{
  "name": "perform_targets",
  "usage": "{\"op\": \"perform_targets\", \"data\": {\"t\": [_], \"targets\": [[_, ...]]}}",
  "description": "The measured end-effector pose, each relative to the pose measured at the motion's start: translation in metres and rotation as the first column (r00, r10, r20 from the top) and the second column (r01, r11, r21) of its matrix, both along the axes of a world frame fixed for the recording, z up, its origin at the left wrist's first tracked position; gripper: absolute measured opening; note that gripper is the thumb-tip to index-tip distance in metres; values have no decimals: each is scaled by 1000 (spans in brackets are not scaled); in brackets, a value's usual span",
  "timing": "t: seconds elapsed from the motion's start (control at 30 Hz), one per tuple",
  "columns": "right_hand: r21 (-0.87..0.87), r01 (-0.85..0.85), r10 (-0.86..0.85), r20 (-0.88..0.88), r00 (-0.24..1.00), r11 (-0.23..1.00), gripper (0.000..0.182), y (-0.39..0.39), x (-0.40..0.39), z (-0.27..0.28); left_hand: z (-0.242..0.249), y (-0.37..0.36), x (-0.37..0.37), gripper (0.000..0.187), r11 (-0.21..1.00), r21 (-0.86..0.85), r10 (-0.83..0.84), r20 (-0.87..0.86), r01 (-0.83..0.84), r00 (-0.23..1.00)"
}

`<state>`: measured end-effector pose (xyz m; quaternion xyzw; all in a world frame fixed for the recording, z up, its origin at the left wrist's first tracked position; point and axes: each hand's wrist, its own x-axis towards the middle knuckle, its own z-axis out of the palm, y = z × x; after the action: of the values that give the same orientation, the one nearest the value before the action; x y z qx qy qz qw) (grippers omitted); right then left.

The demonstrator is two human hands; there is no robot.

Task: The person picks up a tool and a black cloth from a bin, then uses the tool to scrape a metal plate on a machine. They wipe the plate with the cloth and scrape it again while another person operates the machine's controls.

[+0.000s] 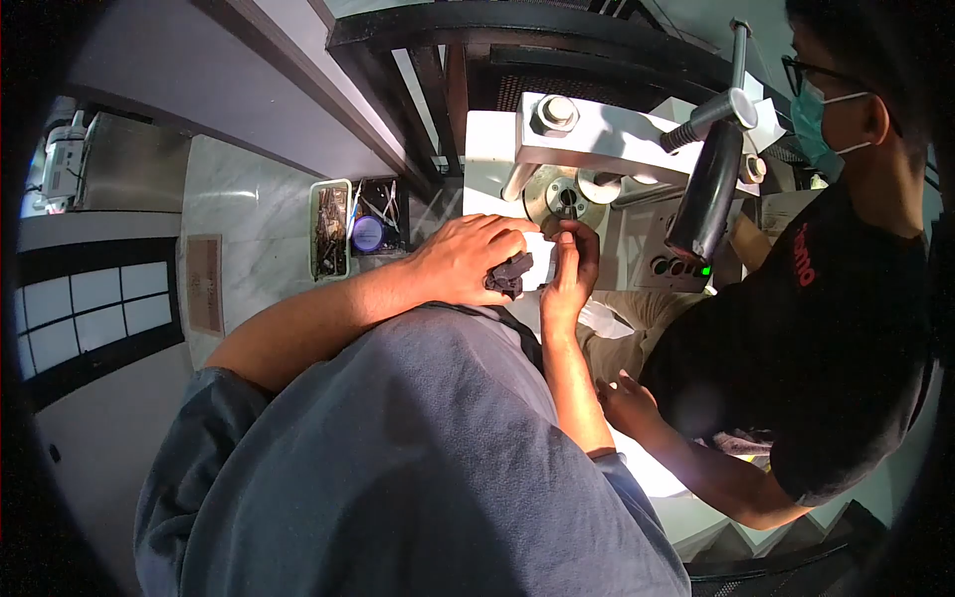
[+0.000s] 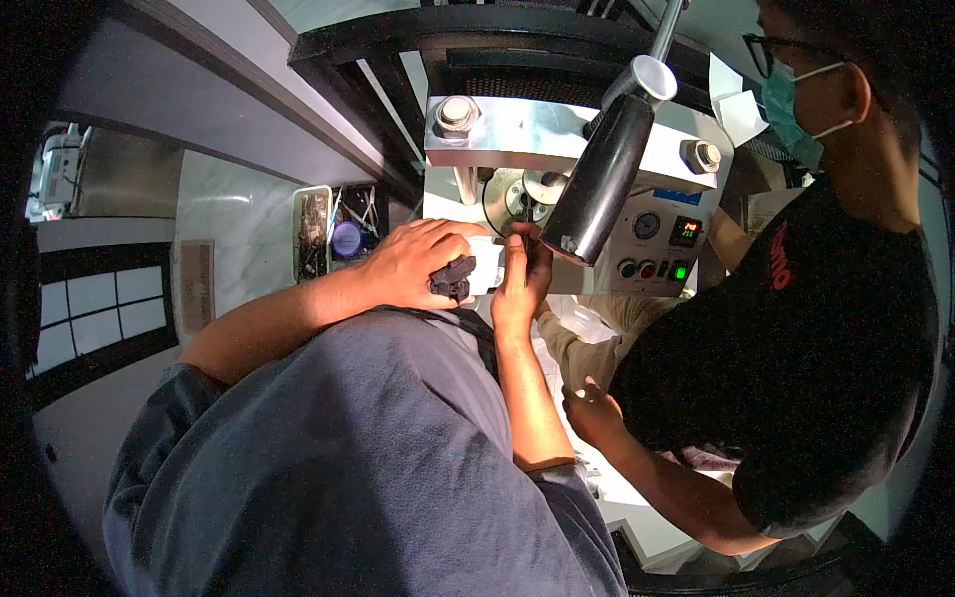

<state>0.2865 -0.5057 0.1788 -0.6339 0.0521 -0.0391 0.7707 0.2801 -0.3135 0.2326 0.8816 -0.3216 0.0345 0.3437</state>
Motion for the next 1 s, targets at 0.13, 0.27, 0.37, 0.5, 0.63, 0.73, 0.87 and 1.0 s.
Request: {"op": "perform_targets", "data": {"t": [0.13, 0.27, 0.37, 0.5, 0.63, 0.73, 0.87, 1.0], "targets": [[-6, -21, 21, 5, 1000, 1000, 22, 0, 1, 8, 1, 0, 0, 59, 1000, 1, 5, 7, -5, 1000], [-1, -7, 7, 17, 1000, 1000, 21, 1, 0, 4, -1, -1, -1, 58, 1000, 3, 4, -3, -4, 1000], [-19, 11, -10, 33, 999, 1000, 20, 3, -1, 6, -2, -1, 0, 58, 1000, -16, 6, 6, -6, 1000], [11, 26, -27, 31, 999, 1000, 18, 5, -3, 6, -2, -1, 0, 59, 1000, -18, 5, 13, -5, 1000], [-84, 12, -8, 49, 999, 996, 19, 2, -3, 10, -1, -1, 0, 61, 1000, -13, 0, 20, 0, 1000], [-128, 6, -8, -12, 1000, 992, 23, 1, -2, 17, 1, 0, 0, 62, 1000, 5, -8, -23, 8, 1000], [-231, 49, -39, 46, 998, 972, 24, 3, -3, 18, 1, 0, -1, 62, 1000, 14, -3, -21, 3, 1000], [-296, 47, -22, 86, 996, 954, 26, 2, -3, 22, 2, -1, 0, 61, 1000, 0, -1, -26, 1, 1000]]}}
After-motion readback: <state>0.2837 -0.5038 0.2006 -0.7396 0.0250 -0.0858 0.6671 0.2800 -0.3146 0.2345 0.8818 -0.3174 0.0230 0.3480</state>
